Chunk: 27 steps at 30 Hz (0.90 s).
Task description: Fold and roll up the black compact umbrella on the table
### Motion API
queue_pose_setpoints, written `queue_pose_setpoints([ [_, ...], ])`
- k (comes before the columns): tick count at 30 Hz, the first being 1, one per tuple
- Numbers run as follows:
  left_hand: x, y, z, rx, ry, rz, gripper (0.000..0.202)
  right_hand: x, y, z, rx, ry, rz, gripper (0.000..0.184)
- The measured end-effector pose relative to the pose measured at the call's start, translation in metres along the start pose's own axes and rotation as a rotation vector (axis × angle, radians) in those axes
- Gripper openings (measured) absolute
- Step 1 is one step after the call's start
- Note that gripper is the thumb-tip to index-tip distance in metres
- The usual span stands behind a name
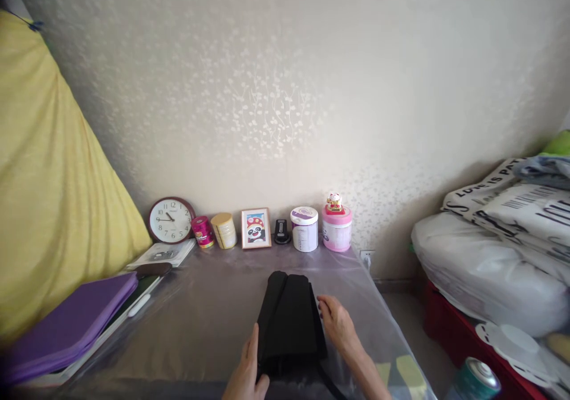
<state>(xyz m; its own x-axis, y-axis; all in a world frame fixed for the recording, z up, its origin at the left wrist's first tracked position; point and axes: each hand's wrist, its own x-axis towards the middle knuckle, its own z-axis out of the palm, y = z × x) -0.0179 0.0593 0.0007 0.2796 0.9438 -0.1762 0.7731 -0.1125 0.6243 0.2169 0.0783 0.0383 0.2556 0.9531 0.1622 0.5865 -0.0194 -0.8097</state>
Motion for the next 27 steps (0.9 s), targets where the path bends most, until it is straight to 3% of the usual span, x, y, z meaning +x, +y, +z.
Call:
queue_pose_setpoints([
  [4, -0.002, 0.003, 0.001, 0.02, 0.015, 0.019, 0.087, -0.006, -0.02, 0.002, 0.055, -0.133, 0.089, 0.041],
  [10, 0.0, 0.003, 0.004, 0.071, -0.002, 0.007, 0.086, -0.001, -0.03, 0.011, 0.07, -0.128, 0.193, 0.043],
  [14, -0.001, 0.006, 0.004, 0.071, 0.0, -0.017, 0.086, 0.011, -0.043, 0.021, 0.265, -0.237, 0.148, 0.03],
  [20, -0.001, 0.015, 0.006, 0.139, -0.01, -0.063, 0.082, 0.031, -0.073, 0.062, 0.401, -0.235, 0.074, 0.03],
  [24, 0.0, 0.018, 0.009, 0.182, -0.059, -0.083, 0.077, 0.04, -0.076, 0.098, 0.212, -0.218, 0.03, 0.033],
  [27, 0.002, 0.019, 0.012, 0.181, -0.072, -0.078, 0.076, 0.042, -0.071, 0.115, 0.025, -0.225, 0.001, 0.029],
])
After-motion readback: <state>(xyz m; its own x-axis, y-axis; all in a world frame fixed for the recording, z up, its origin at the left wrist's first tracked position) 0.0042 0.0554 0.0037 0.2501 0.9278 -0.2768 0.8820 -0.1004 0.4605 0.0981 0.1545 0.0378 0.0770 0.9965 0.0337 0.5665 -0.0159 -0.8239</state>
